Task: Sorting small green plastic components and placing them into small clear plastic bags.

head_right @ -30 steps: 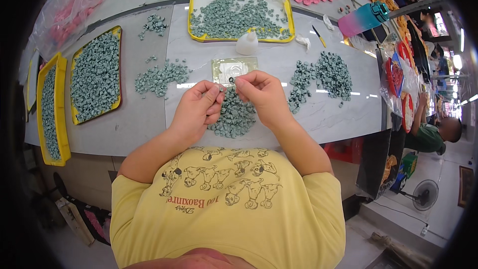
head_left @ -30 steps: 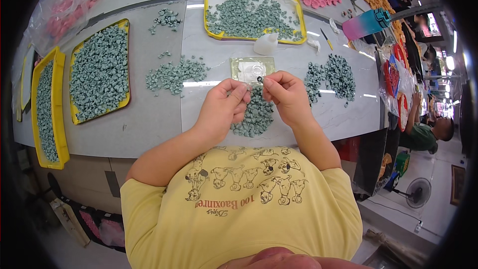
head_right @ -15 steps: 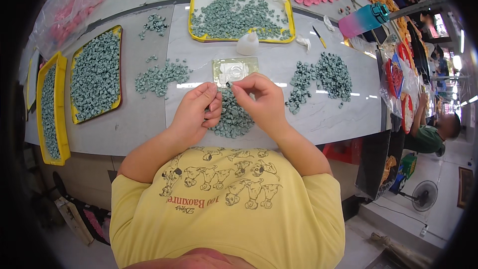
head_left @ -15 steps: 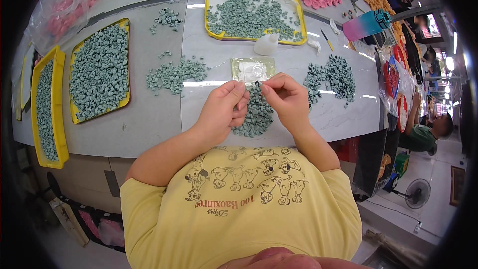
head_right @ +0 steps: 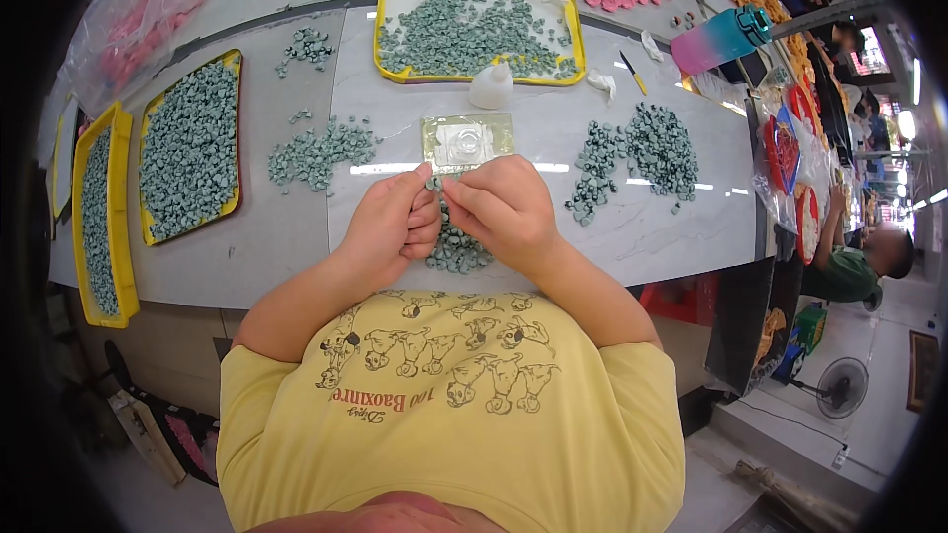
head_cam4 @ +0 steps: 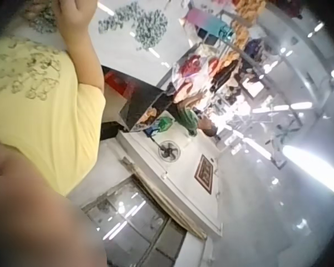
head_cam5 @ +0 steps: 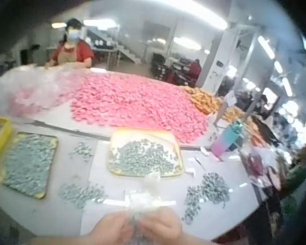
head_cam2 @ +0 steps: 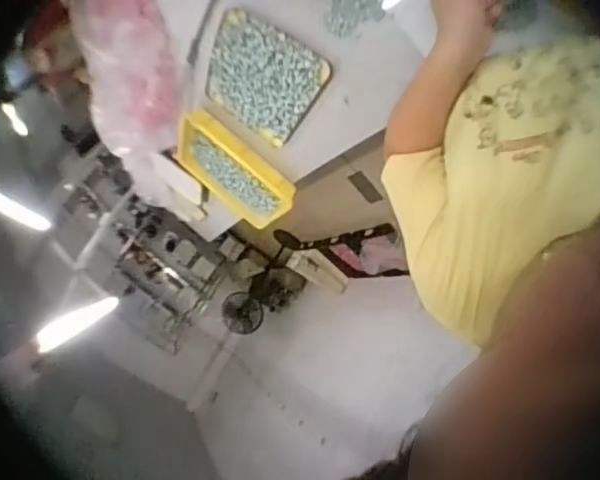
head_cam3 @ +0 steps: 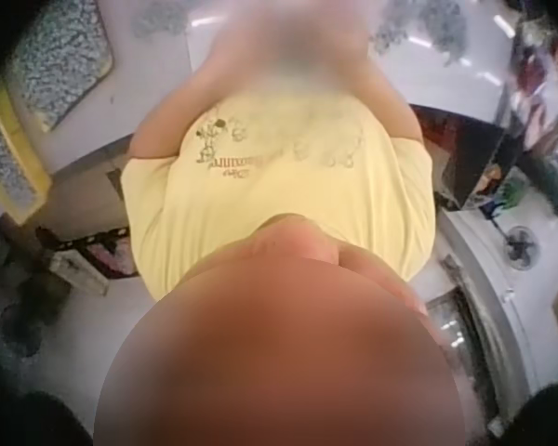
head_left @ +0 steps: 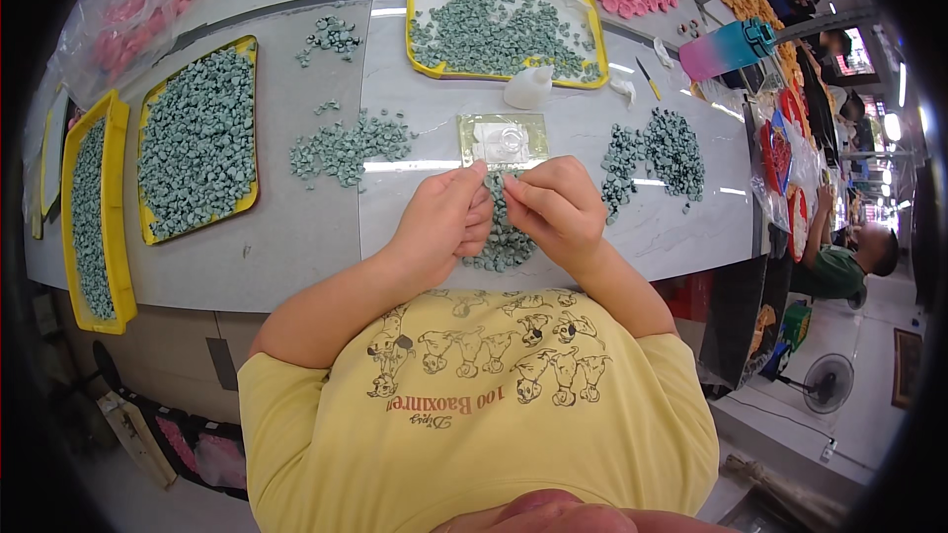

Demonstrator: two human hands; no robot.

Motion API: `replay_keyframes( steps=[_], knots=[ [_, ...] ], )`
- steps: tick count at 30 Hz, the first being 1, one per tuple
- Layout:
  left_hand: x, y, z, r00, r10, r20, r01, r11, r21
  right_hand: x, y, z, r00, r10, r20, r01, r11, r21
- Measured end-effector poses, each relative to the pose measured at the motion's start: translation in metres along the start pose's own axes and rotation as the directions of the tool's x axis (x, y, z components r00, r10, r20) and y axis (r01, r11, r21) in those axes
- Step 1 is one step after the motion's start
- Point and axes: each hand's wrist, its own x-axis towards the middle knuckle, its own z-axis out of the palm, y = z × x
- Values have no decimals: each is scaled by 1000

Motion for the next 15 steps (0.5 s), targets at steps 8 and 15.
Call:
replay_keyframes(
  steps=[8,15],
  knots=[
    [-2,1,1,1000,-21,12,21,1000,-3,2,0,-2,992,-110,54,113,992,-59],
    [-4,2,0,998,-31,51,31,1000,4,4,0,-1,985,-161,57,166,982,-93]
  ],
)
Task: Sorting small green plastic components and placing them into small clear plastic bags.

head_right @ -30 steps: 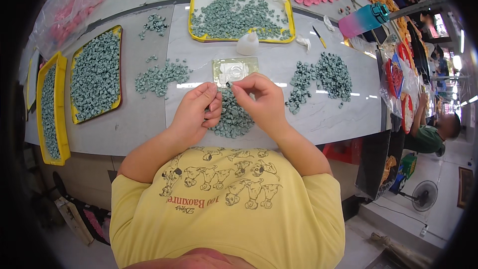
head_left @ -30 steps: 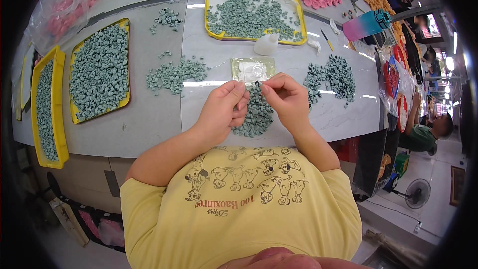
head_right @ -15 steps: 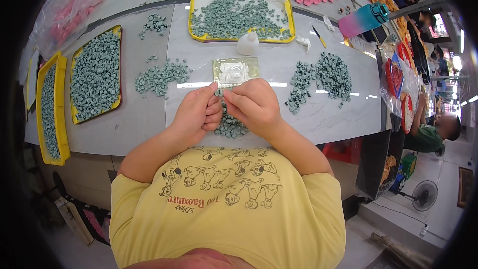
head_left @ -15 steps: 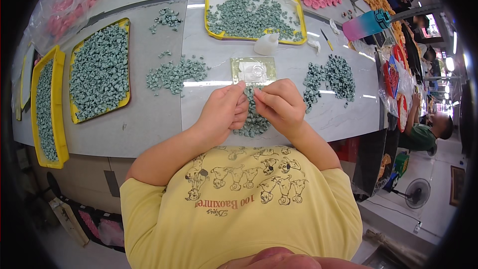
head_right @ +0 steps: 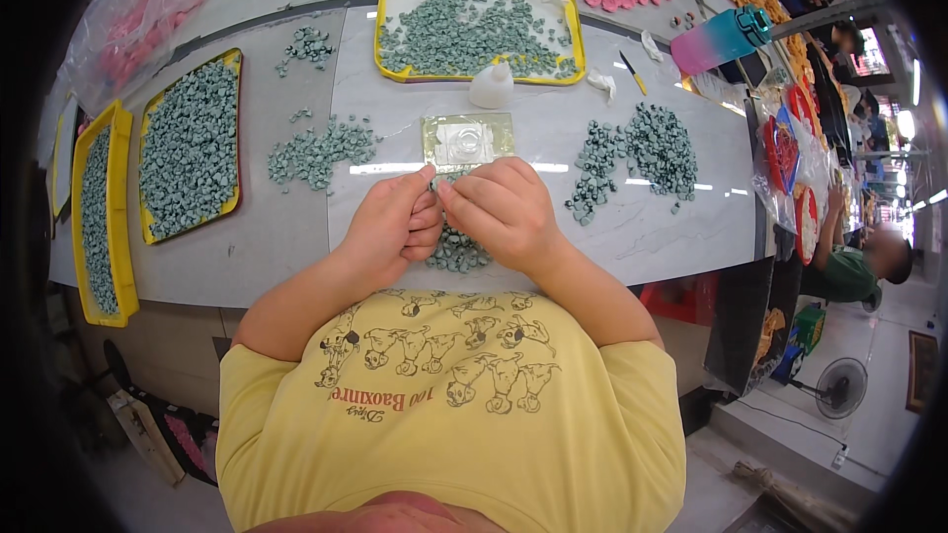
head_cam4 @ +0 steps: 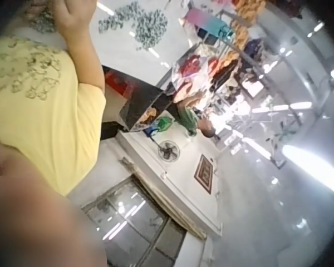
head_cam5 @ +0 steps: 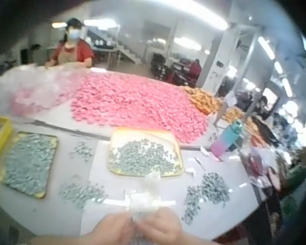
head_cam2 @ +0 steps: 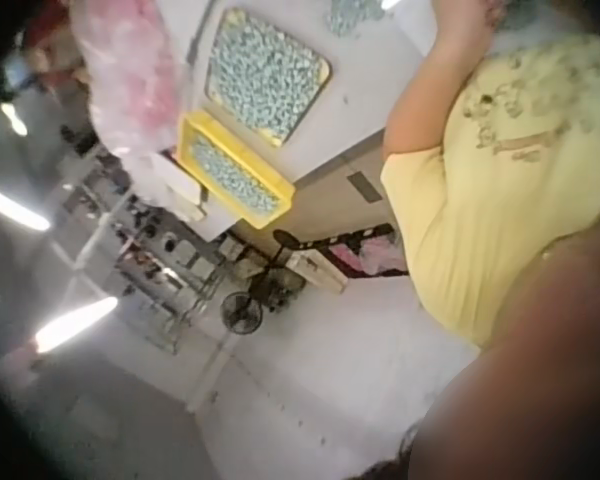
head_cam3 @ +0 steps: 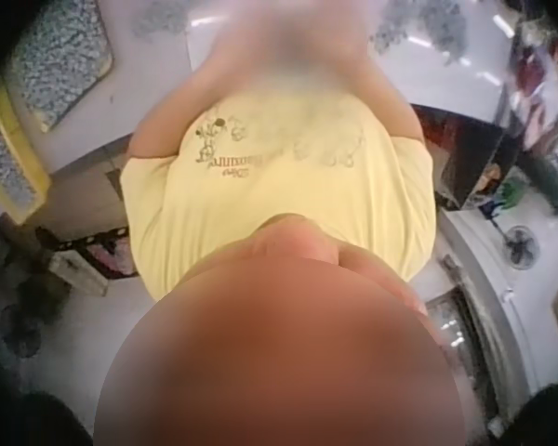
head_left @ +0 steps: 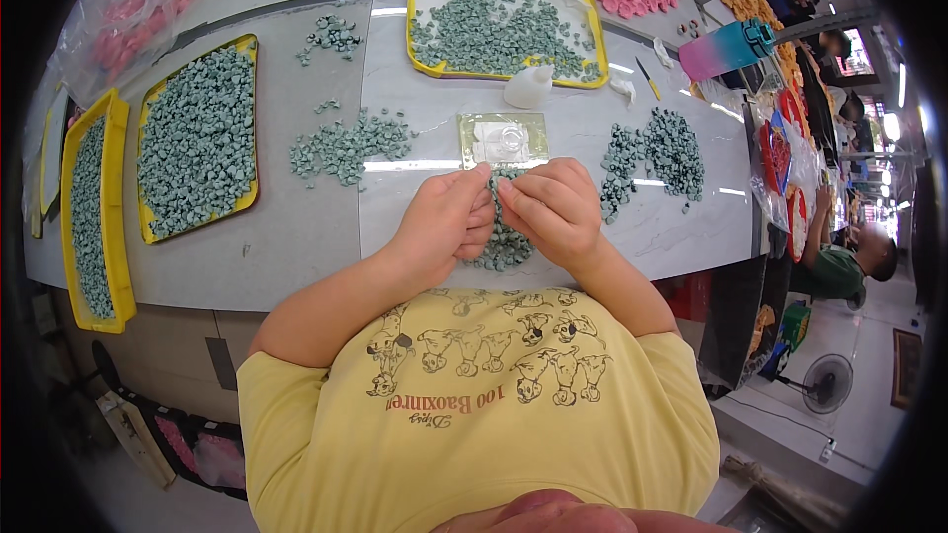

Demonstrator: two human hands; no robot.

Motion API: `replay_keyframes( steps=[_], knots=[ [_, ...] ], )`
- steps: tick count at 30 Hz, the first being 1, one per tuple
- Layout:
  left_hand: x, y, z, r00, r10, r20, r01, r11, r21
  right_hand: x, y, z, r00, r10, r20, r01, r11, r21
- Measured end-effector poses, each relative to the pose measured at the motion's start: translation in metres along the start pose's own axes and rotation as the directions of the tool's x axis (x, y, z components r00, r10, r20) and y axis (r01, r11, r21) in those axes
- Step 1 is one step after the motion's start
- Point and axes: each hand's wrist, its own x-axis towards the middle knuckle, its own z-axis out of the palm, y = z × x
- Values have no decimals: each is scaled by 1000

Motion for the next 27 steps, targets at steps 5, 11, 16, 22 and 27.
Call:
replay_keyframes(
  steps=[5,11,16,22,27],
  knots=[
    [0,-5,2,997,79,-16,-79,996,47,-3,-3,5,1000,1,-21,0,1000,14],
    [-1,-13,0,951,306,-37,-290,930,225,-6,-5,8,990,97,-97,-80,983,167],
    [1,-14,3,930,367,-27,-340,884,323,-6,0,-14,937,325,131,-350,859,373],
    [7,-15,-5,976,220,0,-193,856,480,-4,33,-60,694,668,268,-685,727,-38],
    [5,-9,-4,994,108,-3,-105,975,197,-30,52,-81,525,775,352,-689,629,-360]
  ],
)
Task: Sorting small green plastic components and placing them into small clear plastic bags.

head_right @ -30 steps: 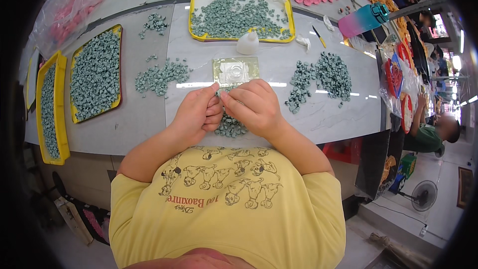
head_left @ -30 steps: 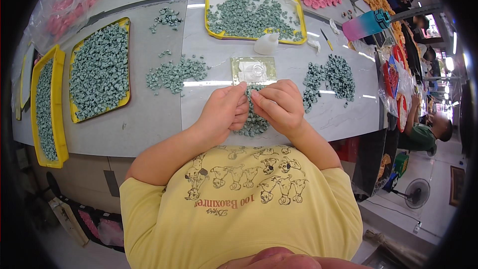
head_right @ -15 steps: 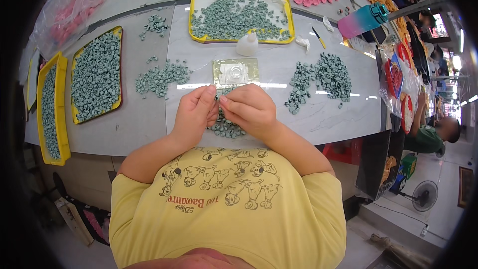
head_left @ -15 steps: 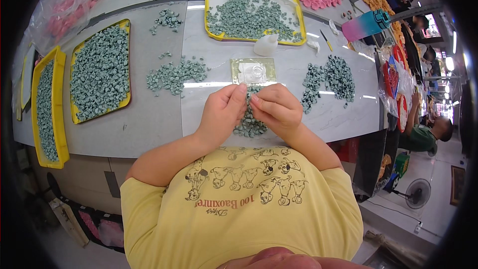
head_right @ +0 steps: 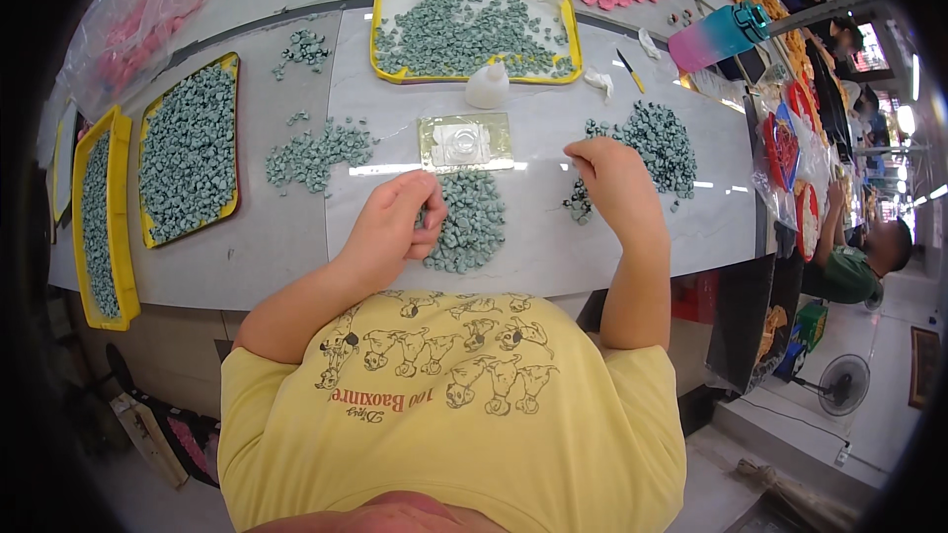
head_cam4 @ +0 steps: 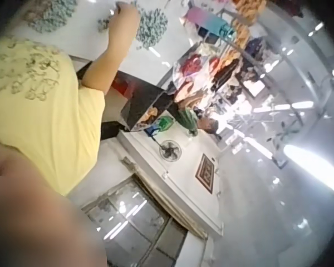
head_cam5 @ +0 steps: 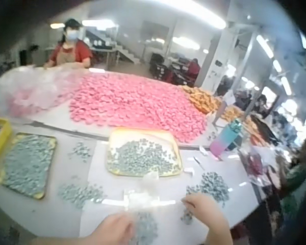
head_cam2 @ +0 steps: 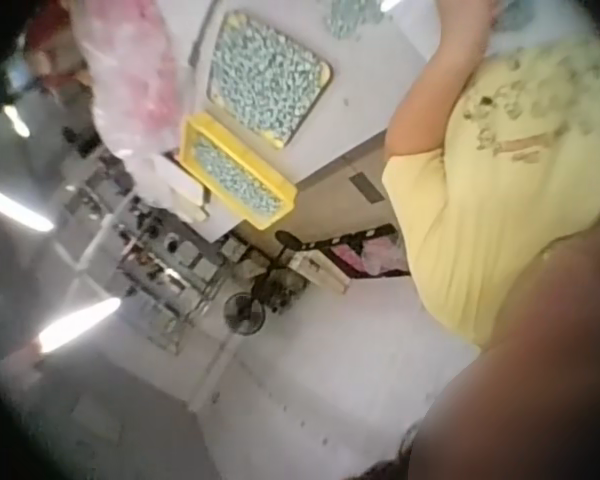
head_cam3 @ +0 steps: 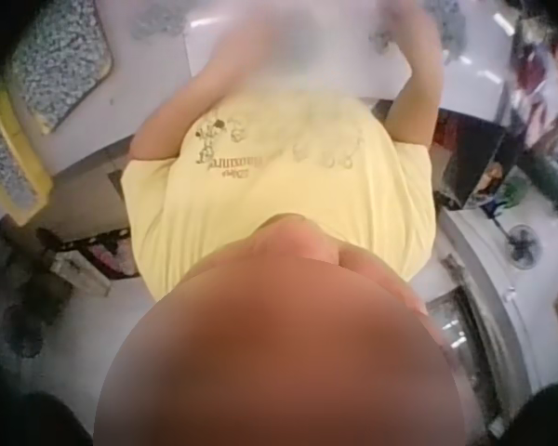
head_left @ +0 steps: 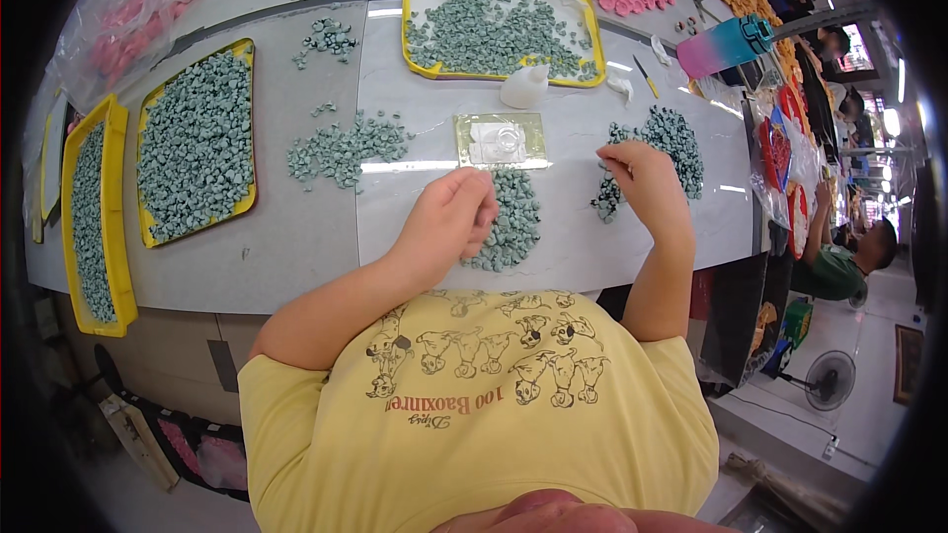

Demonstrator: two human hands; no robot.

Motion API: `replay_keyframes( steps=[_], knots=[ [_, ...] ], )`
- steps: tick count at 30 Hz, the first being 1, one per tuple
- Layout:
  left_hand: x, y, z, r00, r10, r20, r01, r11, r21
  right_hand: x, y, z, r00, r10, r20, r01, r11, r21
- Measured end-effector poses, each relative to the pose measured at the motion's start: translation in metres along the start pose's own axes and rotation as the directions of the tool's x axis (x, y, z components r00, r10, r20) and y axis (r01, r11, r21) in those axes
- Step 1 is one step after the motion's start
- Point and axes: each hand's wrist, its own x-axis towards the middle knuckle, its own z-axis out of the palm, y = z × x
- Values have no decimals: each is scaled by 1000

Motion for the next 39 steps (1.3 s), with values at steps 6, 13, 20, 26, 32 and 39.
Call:
replay_keyframes(
  steps=[6,13,20,26,32,39],
  knots=[
    [5,1,7,995,-19,-93,5,989,-148,-2,15,17,999,25,-22,-28,988,-153],
    [5,0,0,1000,-4,-25,1,992,-130,3,14,31,999,5,-33,-14,960,-279],
    [7,-3,0,999,-18,-35,16,999,-51,0,-39,33,987,-87,-136,121,957,264],
    [7,-7,-3,1000,-14,-3,14,999,-39,-5,-75,40,879,-395,-268,464,838,287],
    [3,-4,1,998,46,-51,-46,999,-10,-10,-77,43,878,-378,-295,457,845,277],
    [1,-1,4,997,44,-56,-45,999,-18,-2,-69,43,846,-413,-337,491,850,189]
  ],
)
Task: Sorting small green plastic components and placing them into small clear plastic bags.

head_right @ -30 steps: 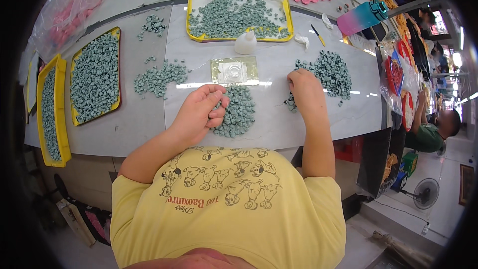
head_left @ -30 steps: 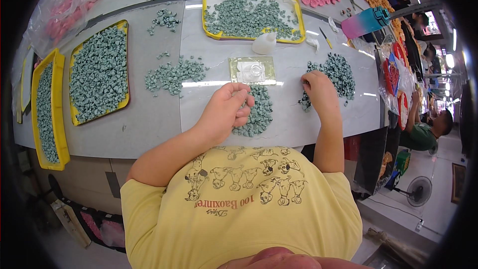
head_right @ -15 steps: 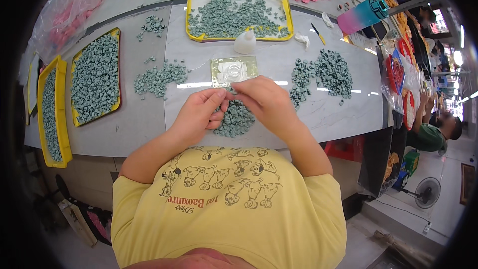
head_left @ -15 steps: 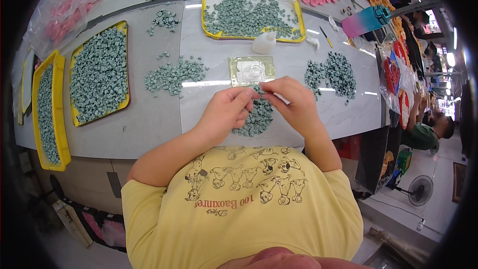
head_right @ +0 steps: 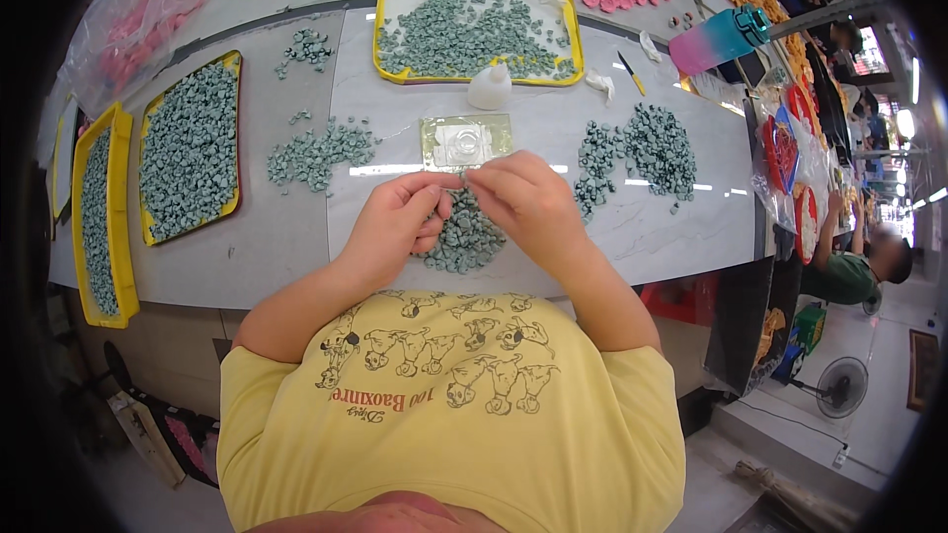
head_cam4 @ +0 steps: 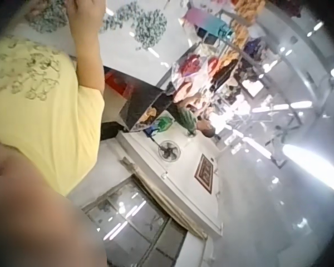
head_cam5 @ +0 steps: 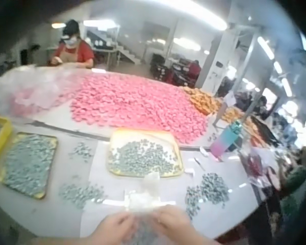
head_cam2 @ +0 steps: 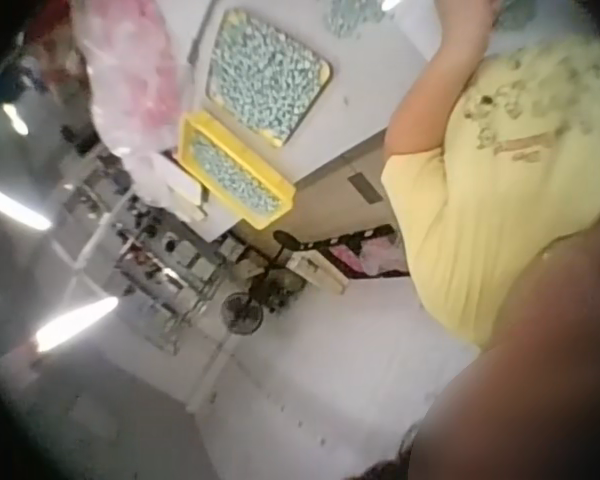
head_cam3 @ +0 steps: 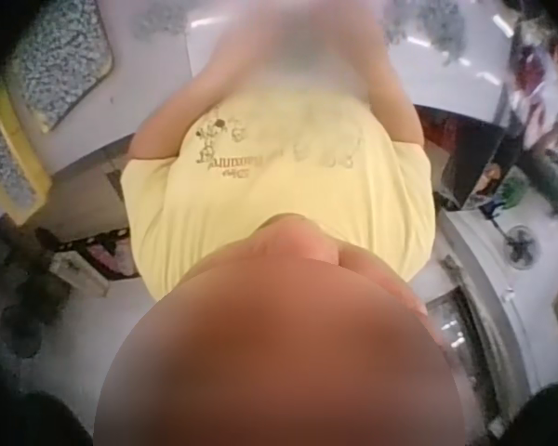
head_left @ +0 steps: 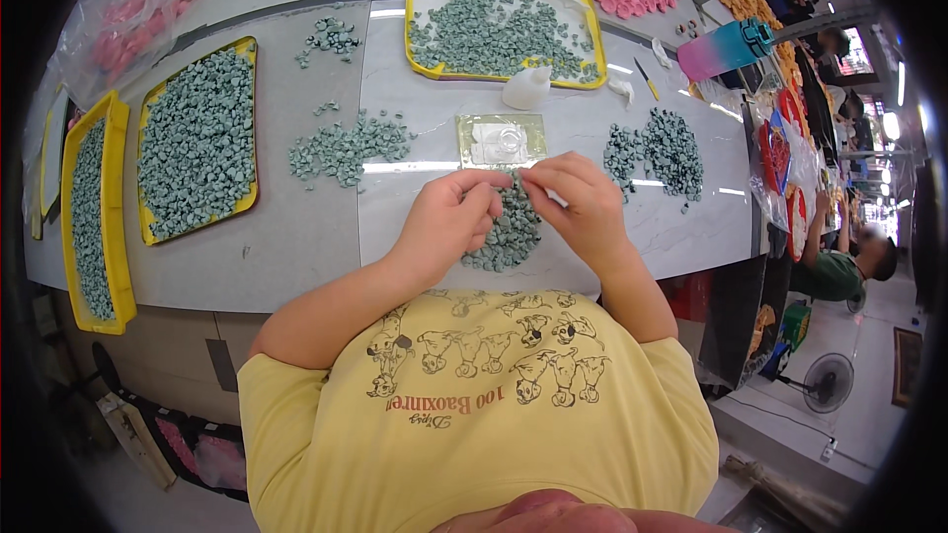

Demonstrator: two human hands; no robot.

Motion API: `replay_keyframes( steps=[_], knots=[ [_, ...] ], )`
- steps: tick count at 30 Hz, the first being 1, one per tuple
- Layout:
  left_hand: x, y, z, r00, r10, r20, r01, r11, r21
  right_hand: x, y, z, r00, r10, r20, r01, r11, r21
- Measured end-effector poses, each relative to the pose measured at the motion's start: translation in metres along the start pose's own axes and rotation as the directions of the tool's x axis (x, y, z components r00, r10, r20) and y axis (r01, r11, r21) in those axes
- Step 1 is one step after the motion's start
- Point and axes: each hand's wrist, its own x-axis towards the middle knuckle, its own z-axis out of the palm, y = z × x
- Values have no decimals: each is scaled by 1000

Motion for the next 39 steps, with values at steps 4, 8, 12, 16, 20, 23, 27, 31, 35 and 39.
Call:
replay_keyframes(
  steps=[4,8,12,16,20,23,27,31,35,39],
  knots=[
    [1,0,-2,999,18,27,-18,1000,-16,7,15,1,992,-121,-31,112,970,-217],
    [0,-1,-2,999,35,-6,-35,999,35,10,23,4,981,-189,47,194,934,-301],
    [-1,2,-2,1000,20,0,-20,998,55,12,23,4,960,-245,135,278,885,-373],
    [-3,3,-4,999,33,9,-33,999,26,13,18,3,942,-257,217,327,849,-415],
    [-2,2,-3,993,113,-44,-111,993,46,13,17,4,938,-257,234,338,834,-436],
    [0,0,-5,988,140,-60,-138,990,28,11,20,9,948,-260,185,313,865,-393],
    [0,1,-6,992,100,-78,-102,995,-16,7,8,12,995,96,-8,-96,995,3],
    [-1,0,-6,996,79,-50,-83,993,-87,0,3,18,822,555,128,-515,629,582],
    [-2,0,-6,999,43,18,-40,991,-130,2,-11,11,715,634,294,-611,363,703],
    [-2,2,-5,1000,14,4,-13,985,-174,0,-13,13,701,619,353,-617,279,736]
  ],
)
